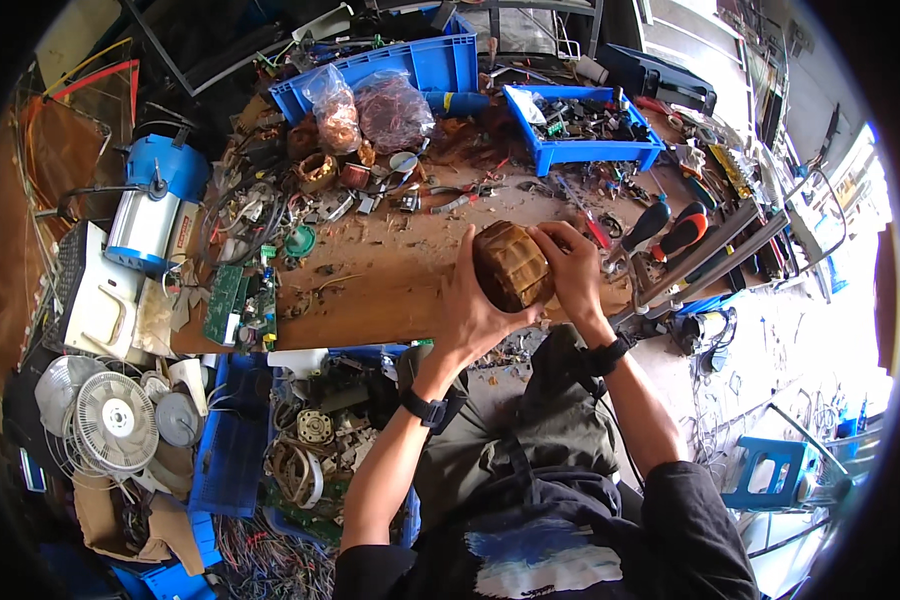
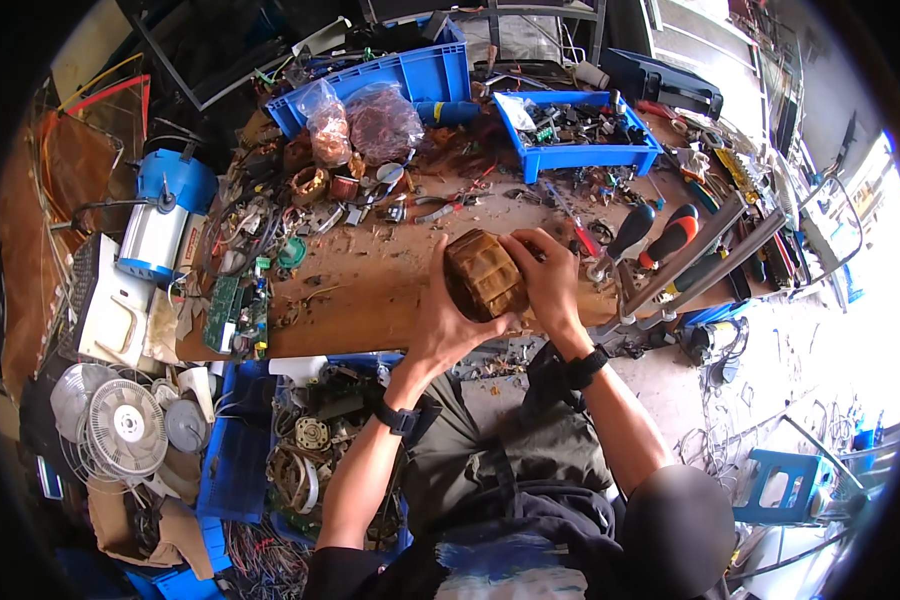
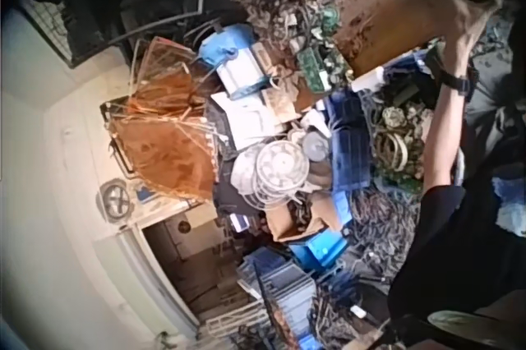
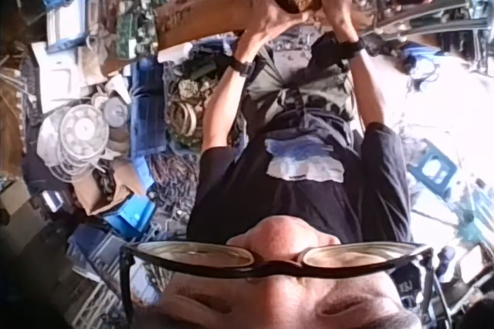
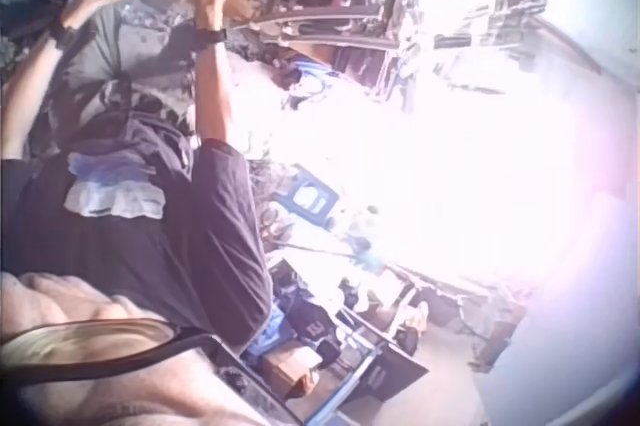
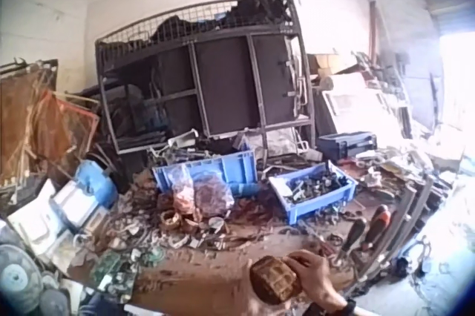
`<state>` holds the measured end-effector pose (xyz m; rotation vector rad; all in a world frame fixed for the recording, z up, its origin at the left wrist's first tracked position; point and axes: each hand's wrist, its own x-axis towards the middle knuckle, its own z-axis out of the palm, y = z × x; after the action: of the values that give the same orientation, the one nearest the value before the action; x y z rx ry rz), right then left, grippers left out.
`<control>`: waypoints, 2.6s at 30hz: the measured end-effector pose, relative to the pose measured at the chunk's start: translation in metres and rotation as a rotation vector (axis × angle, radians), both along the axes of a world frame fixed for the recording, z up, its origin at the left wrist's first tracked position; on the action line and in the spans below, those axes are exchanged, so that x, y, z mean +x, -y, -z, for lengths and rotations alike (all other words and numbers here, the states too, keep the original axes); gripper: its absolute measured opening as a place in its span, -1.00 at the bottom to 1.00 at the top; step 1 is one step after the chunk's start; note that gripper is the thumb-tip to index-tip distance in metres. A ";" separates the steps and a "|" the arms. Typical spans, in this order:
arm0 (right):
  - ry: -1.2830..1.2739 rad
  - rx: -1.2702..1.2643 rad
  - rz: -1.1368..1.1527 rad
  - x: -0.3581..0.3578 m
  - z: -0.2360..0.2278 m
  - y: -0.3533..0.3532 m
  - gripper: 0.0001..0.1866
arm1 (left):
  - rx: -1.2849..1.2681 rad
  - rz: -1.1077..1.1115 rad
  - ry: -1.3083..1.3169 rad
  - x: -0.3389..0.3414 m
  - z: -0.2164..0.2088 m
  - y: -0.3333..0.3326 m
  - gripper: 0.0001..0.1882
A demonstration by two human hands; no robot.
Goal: The person sits at a cluttered workbench and uses their hands to pull apart a rectangular electronic component, likely a motor stator. They repeatedly separate the laminated core from the copper windings, inspecting the parts and placing them on the table.
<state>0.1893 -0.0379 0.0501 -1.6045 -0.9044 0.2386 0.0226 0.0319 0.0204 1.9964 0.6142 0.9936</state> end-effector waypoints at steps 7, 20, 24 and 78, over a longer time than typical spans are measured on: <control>-0.047 0.111 0.076 0.003 0.003 -0.024 -0.77 | 0.050 0.181 -0.146 -0.003 -0.031 -0.030 0.23; 0.682 0.402 -0.100 -0.017 -0.097 -0.034 -0.86 | 0.577 -0.021 -0.283 -0.046 -0.033 -0.046 0.34; 0.752 0.497 -0.325 -0.047 -0.099 -0.026 -0.77 | 0.466 -0.041 0.065 -0.042 -0.002 -0.045 0.36; -0.345 -0.064 -0.679 -0.030 0.015 0.016 -0.40 | -0.249 -0.071 0.000 -0.097 0.000 0.001 -0.18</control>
<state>0.1590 -0.0544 0.0348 -1.2095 -1.1450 0.9933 -0.0745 0.0307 0.0200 1.7656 0.7745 0.9116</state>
